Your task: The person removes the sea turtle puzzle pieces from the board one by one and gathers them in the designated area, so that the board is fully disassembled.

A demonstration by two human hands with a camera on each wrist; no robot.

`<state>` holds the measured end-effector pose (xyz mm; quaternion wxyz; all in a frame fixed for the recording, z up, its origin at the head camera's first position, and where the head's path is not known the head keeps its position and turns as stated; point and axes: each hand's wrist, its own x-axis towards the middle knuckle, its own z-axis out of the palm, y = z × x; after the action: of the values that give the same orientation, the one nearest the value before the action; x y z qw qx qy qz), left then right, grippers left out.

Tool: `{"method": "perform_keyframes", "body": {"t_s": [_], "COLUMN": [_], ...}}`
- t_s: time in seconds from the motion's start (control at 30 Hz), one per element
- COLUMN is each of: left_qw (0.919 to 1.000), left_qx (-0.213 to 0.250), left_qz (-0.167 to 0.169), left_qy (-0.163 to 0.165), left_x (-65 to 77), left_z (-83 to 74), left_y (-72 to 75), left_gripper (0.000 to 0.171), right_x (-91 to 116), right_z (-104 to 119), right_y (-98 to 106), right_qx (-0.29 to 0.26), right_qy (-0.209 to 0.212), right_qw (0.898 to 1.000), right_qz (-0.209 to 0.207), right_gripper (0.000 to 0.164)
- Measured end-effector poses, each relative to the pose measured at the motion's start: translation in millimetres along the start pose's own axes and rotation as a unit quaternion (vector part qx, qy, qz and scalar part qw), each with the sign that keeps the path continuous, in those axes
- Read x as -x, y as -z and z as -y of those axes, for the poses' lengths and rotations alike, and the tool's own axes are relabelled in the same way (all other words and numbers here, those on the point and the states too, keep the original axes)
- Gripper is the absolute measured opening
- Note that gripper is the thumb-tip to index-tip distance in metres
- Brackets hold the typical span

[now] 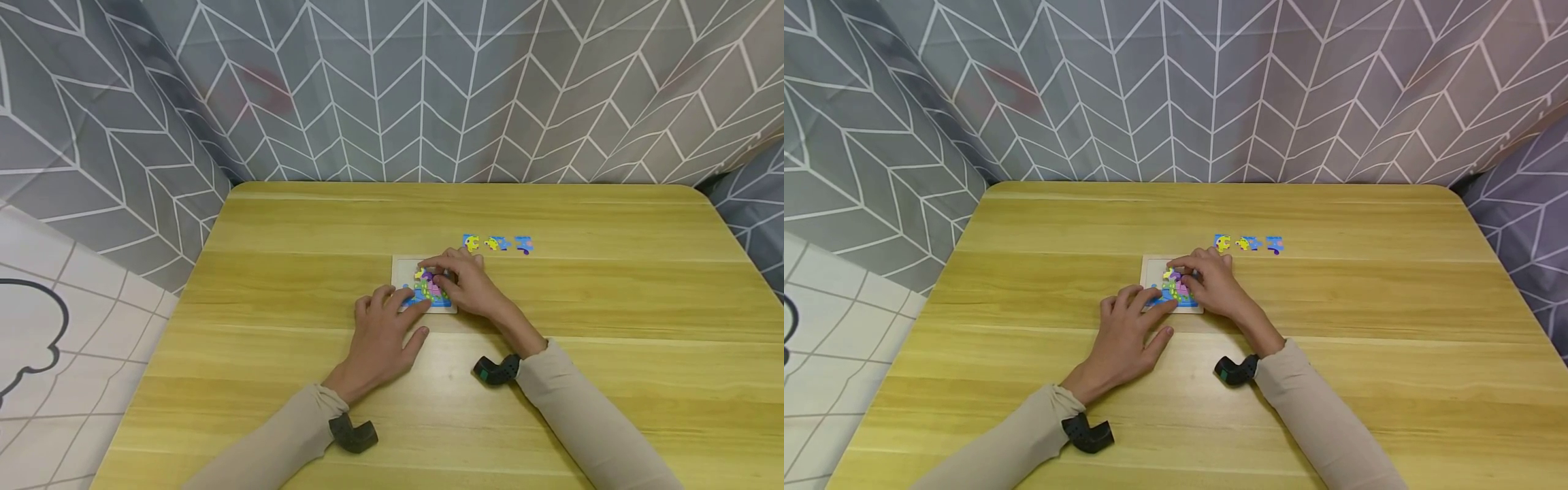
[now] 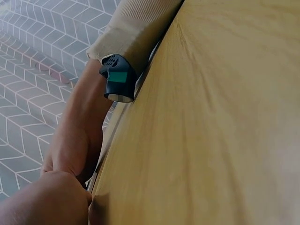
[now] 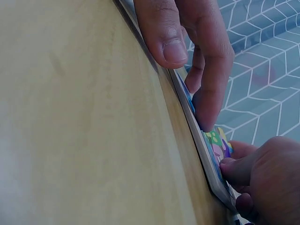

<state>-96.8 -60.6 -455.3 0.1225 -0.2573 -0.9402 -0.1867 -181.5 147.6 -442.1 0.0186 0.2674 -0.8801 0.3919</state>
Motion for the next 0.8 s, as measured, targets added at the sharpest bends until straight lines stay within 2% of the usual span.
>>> {"method": "perform_keyframes", "body": {"t_s": [0.53, 0.8], "left_qw": [0.9998, 0.9998], "left_qx": [-0.018, -0.019], "left_qz": [0.006, 0.004], "left_qy": [-0.001, -0.002], "left_x": [0.1, 0.2], "left_z": [0.5, 1.1], "left_y": [-2.9, -3.1], "left_gripper": [0.036, 0.036], "right_x": [0.0, -0.1], "right_z": [1.8, -1.3], "right_y": [1.6, 1.8], "right_qx": [0.024, 0.003], "right_qy": [0.005, 0.012], "right_qw": [1.0, 1.0], "right_qz": [0.004, -0.012], "right_gripper": [0.031, 0.028]}}
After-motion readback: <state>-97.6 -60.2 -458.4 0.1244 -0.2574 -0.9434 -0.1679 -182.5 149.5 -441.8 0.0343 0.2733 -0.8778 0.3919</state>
